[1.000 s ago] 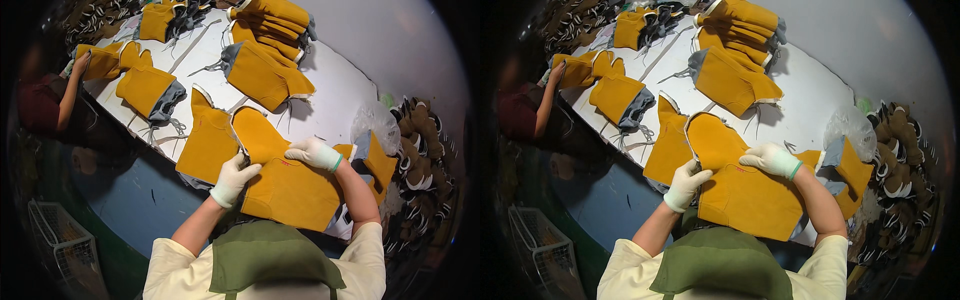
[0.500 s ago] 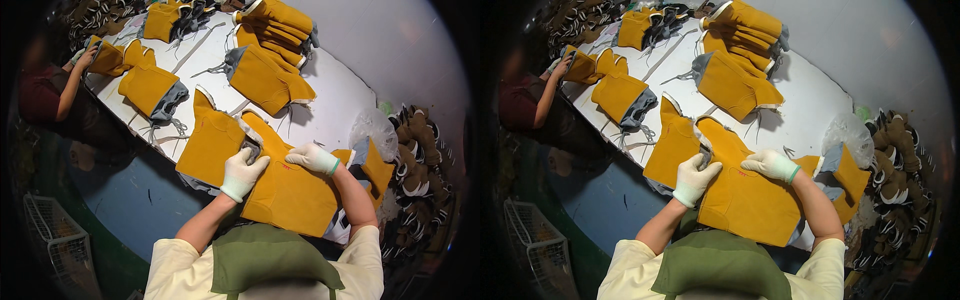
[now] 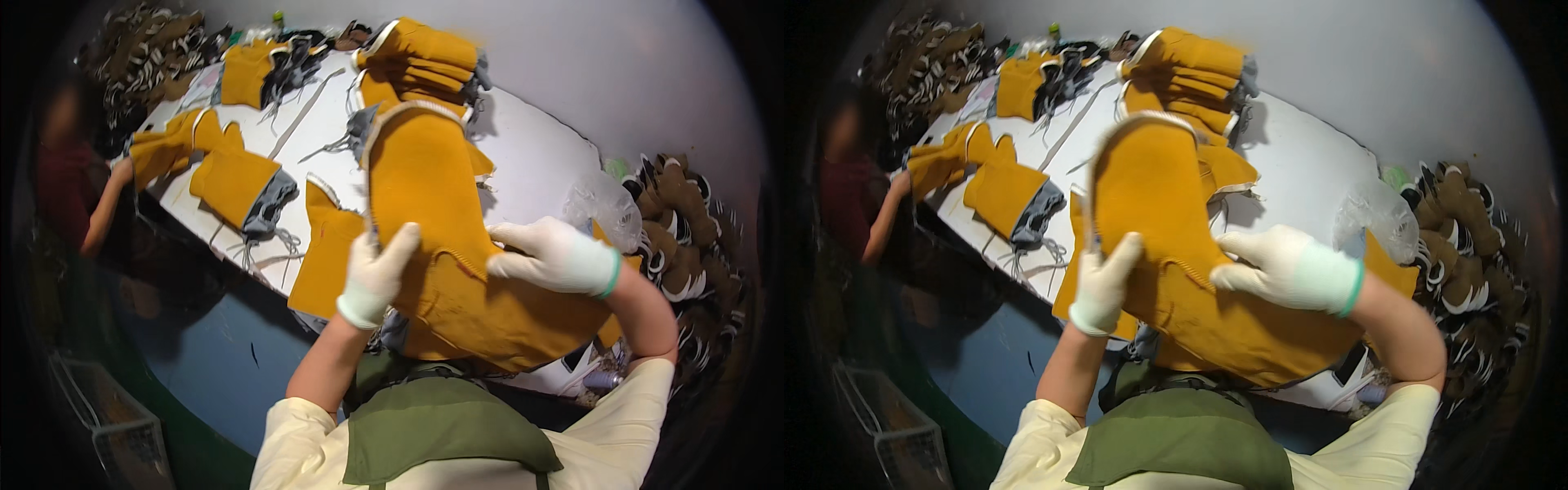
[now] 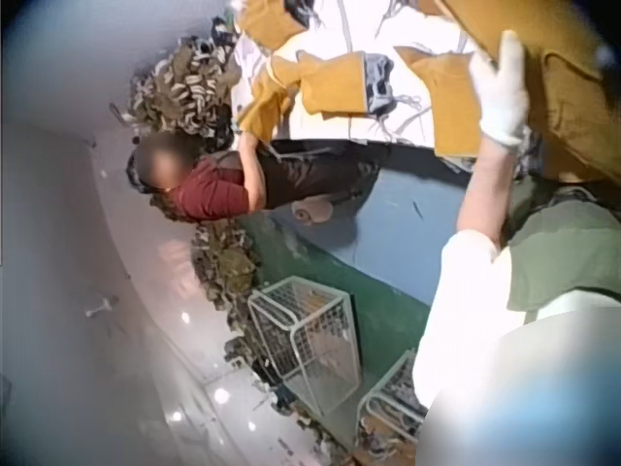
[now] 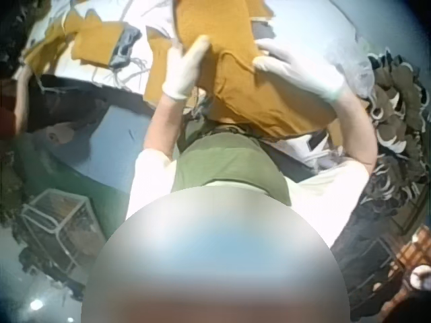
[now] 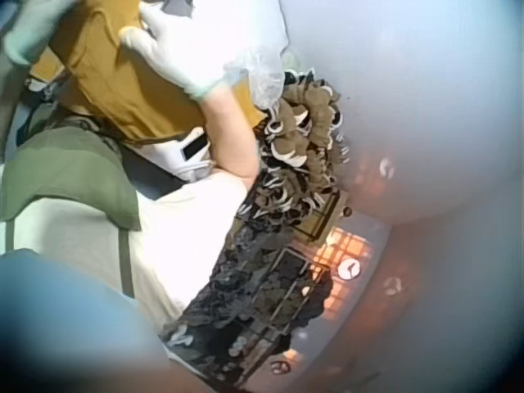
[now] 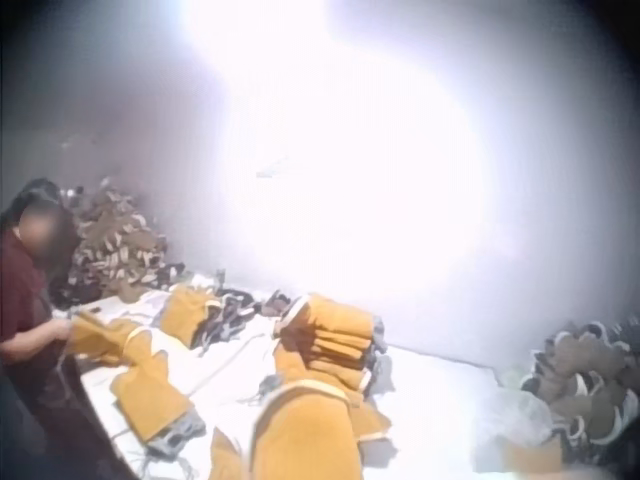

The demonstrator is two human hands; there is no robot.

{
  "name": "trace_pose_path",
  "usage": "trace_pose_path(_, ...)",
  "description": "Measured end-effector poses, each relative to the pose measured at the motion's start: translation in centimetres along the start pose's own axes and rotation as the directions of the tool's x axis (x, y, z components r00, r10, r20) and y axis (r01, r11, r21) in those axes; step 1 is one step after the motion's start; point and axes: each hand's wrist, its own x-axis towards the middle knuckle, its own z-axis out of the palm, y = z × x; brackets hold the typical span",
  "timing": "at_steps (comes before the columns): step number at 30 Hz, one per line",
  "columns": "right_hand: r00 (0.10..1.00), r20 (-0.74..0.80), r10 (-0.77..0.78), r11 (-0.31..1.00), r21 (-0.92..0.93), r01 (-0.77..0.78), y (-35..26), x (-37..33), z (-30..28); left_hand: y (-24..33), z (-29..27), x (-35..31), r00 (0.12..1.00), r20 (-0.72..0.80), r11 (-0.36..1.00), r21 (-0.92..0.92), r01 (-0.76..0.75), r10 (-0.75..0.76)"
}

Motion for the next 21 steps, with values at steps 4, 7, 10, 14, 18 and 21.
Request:
trace_pose_path(4,0.919,0.342,-0.196,0.695,0.71,-0.116,-2.2,-4.1,-4.5,1.0,-2.1,1.9,0.902,0.015,0.838,-0.379,-0.394,0.431)
trace_pose_path(7,0.908,-0.371,-0.195,0.961,0.113,0.252,0.7,-4.1,-2.3,-3.7,-4.2,4.1,0.943,0.133,0.734,-0.664,-0.142,0.304)
trace_pose_path(10,0.868,-0.496,0.006,0.966,0.226,0.122,6.0,0.6,2.1,-9.0,-2.5,5.8,0.956,0.192,0.683,-0.731,-0.011,0.221)
trace_pose_path(14,0.913,-0.401,-0.07,0.958,0.229,0.174,5.0,6.4,7.1,-10.7,0.1,5.6,0.985,0.09,0.523,-0.853,-0.001,0.149)
trace_pose_path(18,0.936,-0.341,0.086,0.925,0.377,0.052,6.5,6.9,6.2,-13.4,-1.6,5.7,0.954,0.269,0.545,-0.823,0.157,0.132)
trace_pose_path(21,0.944,-0.233,0.231,0.854,0.514,-0.082,7.0,6.0,4.5,-16.9,-4.0,6.1,0.963,0.238,0.701,-0.665,0.256,-0.126)
